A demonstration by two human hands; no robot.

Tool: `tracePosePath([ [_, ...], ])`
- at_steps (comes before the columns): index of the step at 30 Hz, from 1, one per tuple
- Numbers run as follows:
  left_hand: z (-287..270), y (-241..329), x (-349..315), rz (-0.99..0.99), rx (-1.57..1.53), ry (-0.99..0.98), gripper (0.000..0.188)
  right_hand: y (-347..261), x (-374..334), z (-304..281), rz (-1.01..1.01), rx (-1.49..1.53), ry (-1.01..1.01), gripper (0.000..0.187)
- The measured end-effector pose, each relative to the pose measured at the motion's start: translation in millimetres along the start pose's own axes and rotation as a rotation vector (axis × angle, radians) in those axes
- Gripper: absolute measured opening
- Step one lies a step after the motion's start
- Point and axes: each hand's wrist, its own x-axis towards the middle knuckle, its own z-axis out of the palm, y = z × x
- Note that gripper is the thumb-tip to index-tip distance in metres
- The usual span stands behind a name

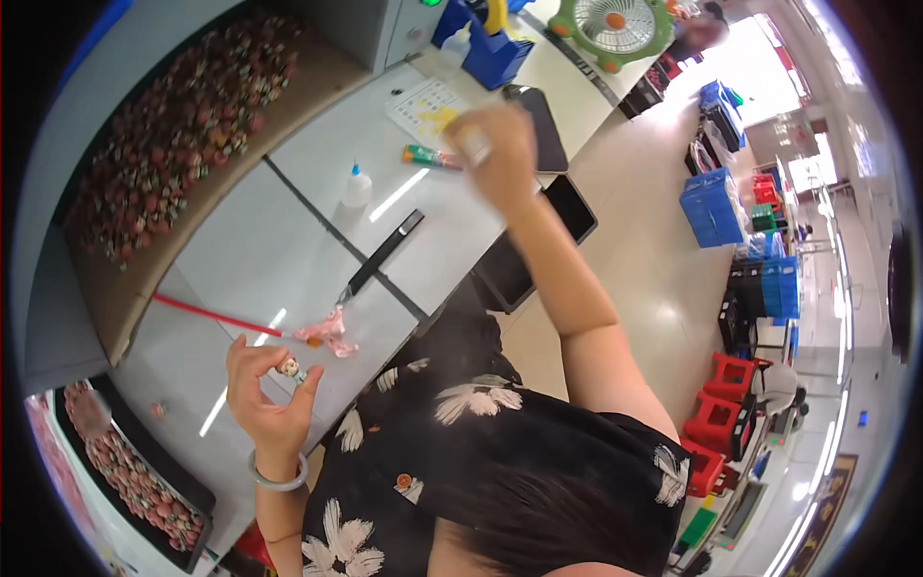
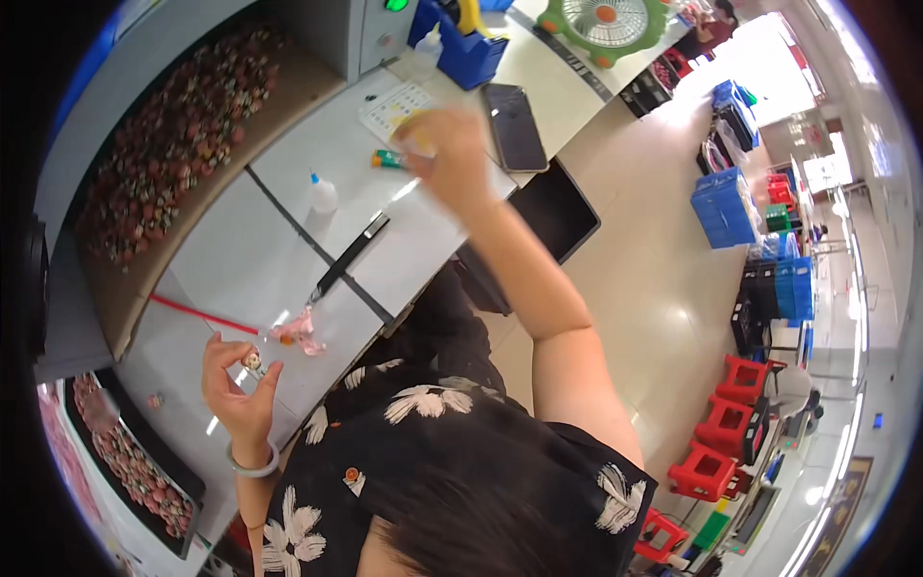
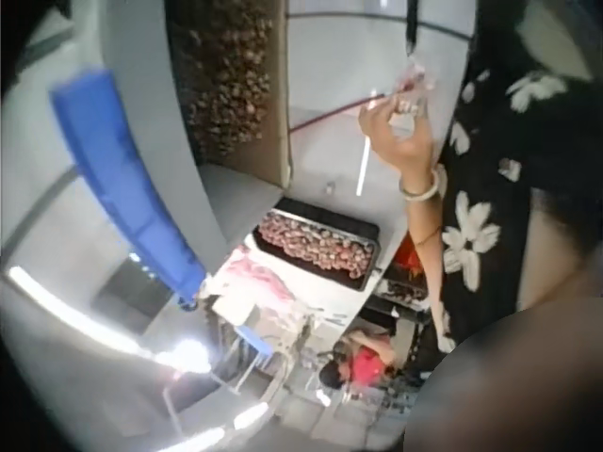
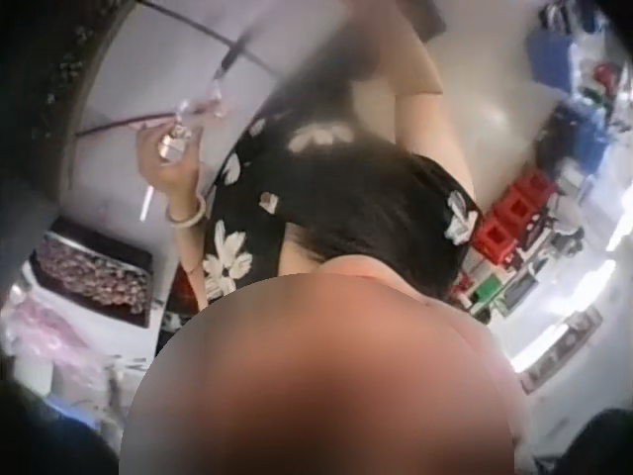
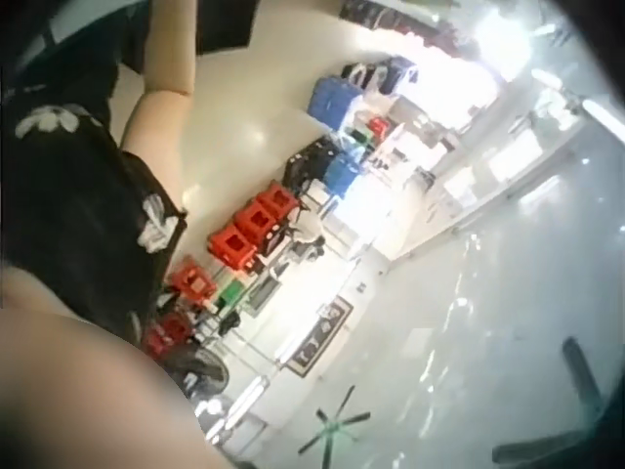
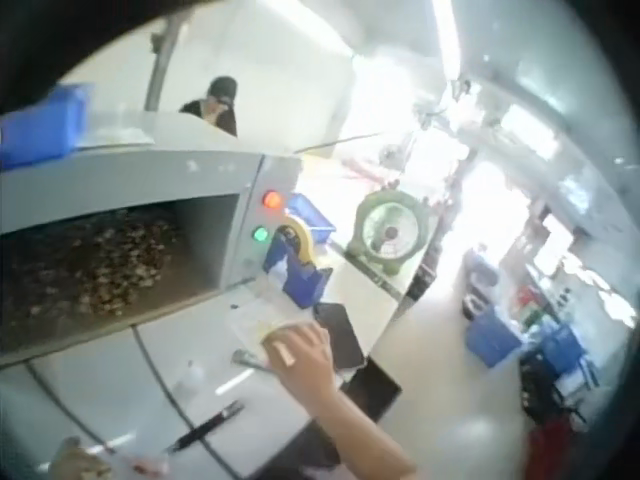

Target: Assembling and gluing small toy figurines at a factory workbench.

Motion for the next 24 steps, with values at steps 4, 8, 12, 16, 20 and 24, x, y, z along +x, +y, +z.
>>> tracePosePath([
  [4, 2.0, 25.6, -1.7, 0.029, 0.010, -0.014, 0.029, 137.0, 38.4, -46.1, 0.351, -0.278, 0.142, 0.020],
  [8, 22.9, 72.5, -1.4, 0.051, 0.042, 0.011, 0.029, 254.4, 56.4, -91.8, 0.712, -0.037, -0.325, 0.035],
  [12, 24.4, 102.1, -4.2, 0.051, 0.062, 0.023, 0.030, 226.5, 80.5, -137.0, 1.043, 0.198, -0.491, 0.036],
  [16, 24.9, 123.3, -6.7, 0.055, 0.045, 0.002, 0.030, 238.8, 87.7, -160.3, 1.013, 0.190, -0.468, 0.026],
  [20, 23.7, 133.5, -6.9, 0.056, 0.055, 0.031, 0.030, 251.6, 85.4, -163.5, 1.011, 0.096, -0.415, 0.024],
  [24, 18.3, 135.9, -6.4, 0.062, 0.049, 0.007, 0.030, 241.7, 85.8, -161.0, 1.000, 0.109, -0.358, 0.022],
])
